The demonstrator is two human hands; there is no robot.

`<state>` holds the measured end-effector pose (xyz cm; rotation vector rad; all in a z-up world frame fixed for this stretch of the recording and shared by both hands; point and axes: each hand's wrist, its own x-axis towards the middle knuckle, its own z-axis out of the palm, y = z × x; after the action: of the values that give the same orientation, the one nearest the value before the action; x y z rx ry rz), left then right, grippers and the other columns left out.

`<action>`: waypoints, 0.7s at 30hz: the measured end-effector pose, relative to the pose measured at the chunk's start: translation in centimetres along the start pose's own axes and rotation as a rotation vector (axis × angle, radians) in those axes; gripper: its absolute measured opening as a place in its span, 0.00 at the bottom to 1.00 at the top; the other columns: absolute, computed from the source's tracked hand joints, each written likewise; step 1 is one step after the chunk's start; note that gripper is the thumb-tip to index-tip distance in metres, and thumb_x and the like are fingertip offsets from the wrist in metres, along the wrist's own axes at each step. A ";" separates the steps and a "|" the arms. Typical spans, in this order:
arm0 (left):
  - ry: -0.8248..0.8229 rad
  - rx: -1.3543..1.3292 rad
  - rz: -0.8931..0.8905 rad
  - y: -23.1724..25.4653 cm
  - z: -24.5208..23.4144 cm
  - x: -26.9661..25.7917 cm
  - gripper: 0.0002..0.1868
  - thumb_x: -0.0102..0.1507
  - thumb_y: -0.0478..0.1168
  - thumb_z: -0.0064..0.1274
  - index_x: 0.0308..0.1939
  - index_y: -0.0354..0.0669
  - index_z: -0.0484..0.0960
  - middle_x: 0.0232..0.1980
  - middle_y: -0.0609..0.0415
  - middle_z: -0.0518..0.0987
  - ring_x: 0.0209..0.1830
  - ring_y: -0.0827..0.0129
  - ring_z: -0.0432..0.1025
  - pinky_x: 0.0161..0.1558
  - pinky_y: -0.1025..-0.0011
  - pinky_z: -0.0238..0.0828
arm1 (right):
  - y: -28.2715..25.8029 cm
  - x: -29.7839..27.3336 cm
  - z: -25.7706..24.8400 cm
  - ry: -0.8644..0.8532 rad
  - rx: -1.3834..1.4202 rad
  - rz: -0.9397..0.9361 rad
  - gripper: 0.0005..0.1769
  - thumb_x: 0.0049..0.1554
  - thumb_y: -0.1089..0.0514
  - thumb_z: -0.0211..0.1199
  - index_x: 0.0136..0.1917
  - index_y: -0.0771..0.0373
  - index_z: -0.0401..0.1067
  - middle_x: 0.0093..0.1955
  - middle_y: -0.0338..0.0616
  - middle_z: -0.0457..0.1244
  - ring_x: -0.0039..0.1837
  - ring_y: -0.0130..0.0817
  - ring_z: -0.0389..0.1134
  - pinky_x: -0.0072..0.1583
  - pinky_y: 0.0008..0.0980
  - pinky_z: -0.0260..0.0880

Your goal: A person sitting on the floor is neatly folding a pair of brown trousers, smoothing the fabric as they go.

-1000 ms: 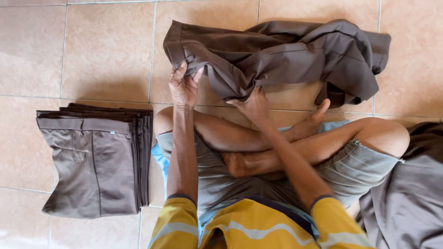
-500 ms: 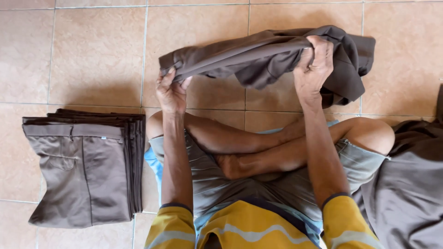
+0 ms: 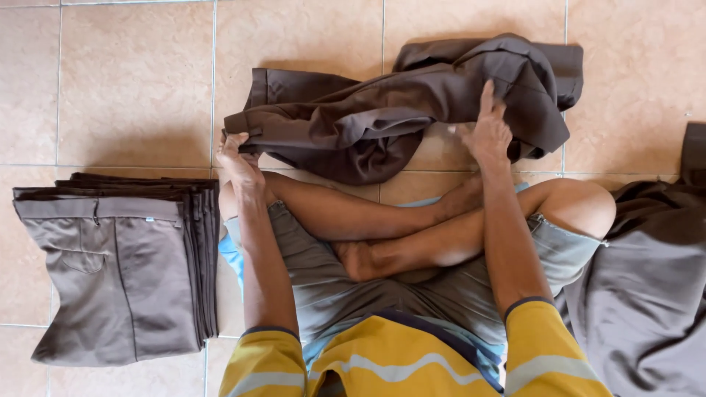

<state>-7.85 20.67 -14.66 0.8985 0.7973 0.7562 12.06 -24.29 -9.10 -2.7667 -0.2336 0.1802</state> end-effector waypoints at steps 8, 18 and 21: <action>0.101 -0.383 -0.028 -0.9 -3.4 2.6 0.18 0.49 0.41 0.59 0.43 0.43 0.82 0.41 0.45 0.81 0.42 0.57 0.79 0.54 0.54 0.80 | 5.4 4.0 6.3 0.097 -0.224 0.129 0.35 0.53 0.60 0.73 0.68 0.59 0.59 0.64 0.57 0.50 0.53 0.61 0.71 0.52 0.59 0.75; 0.055 -0.476 -0.045 -0.5 -2.0 1.1 0.23 0.49 0.41 0.59 0.50 0.43 0.84 0.47 0.47 0.85 0.50 0.57 0.81 0.65 0.49 0.68 | 11.7 6.6 11.6 0.111 -0.192 0.043 0.08 0.49 0.67 0.68 0.43 0.61 0.78 0.38 0.49 0.61 0.38 0.61 0.73 0.39 0.53 0.76; -0.022 -0.570 -0.052 1.5 -0.5 -1.1 0.13 0.54 0.38 0.57 0.42 0.40 0.84 0.41 0.47 0.85 0.43 0.55 0.83 0.56 0.51 0.81 | 14.3 11.3 9.6 0.687 0.635 0.063 0.07 0.64 0.54 0.64 0.43 0.45 0.74 0.32 0.34 0.61 0.34 0.29 0.68 0.44 0.22 0.69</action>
<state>-9.12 20.52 -13.22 0.3714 0.5375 0.8661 23.59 -32.19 -24.27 -2.0496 0.0847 -0.5759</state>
